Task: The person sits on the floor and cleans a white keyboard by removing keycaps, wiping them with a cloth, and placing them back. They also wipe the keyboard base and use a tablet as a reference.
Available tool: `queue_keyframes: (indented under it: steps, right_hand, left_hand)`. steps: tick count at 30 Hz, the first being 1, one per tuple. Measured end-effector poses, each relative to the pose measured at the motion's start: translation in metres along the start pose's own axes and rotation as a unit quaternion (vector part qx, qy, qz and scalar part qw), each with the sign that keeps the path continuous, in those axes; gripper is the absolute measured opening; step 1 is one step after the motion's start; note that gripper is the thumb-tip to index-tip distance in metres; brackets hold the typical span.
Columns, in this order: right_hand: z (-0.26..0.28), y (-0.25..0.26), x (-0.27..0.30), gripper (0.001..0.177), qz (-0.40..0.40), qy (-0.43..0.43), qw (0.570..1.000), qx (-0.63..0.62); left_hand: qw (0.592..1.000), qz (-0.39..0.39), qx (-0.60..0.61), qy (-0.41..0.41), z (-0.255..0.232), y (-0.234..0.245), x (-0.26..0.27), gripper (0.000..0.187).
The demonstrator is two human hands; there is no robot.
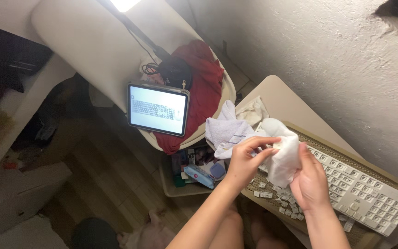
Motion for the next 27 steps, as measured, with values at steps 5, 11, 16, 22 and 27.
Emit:
queue_keyframes:
  steps: [5, 11, 16, 22, 27]
  right_hand:
    - [-0.003, -0.001, -0.004, 0.034, 0.028, -0.043, 0.986, 0.158]
    - [0.003, 0.002, -0.018, 0.029, 0.061, -0.083, 0.964, 0.247]
    - [0.009, 0.003, -0.022, 0.028, 0.077, -0.044, 0.949, 0.303]
    - [0.016, 0.003, -0.025, 0.030, 0.092, -0.047, 0.939, 0.329]
    - [0.013, 0.001, -0.026, 0.033, 0.108, -0.030, 0.936, 0.335]
  left_hand:
    - [0.999, -0.005, -0.037, -0.030, -0.001, -0.001, 0.005, 0.028]
    - [0.966, -0.007, -0.187, -0.177, -0.006, 0.011, 0.004, 0.025]
    - [0.943, 0.024, -0.241, -0.229, -0.013, 0.018, -0.003, 0.028]
    - [0.929, 0.039, -0.257, -0.264, -0.015, 0.020, -0.007, 0.028]
    - [0.933, 0.051, -0.236, -0.267, -0.014, 0.019, -0.003, 0.030]
Point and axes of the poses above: each hand's wrist, its own x-axis away from the middle knuckle, its own y-axis out of the back of the hand, z = x × y, the point moved 2 cm from there along -x, towards the middle knuckle, and after that the axes turned 9 degrees about -z, right-handed, at the moved point
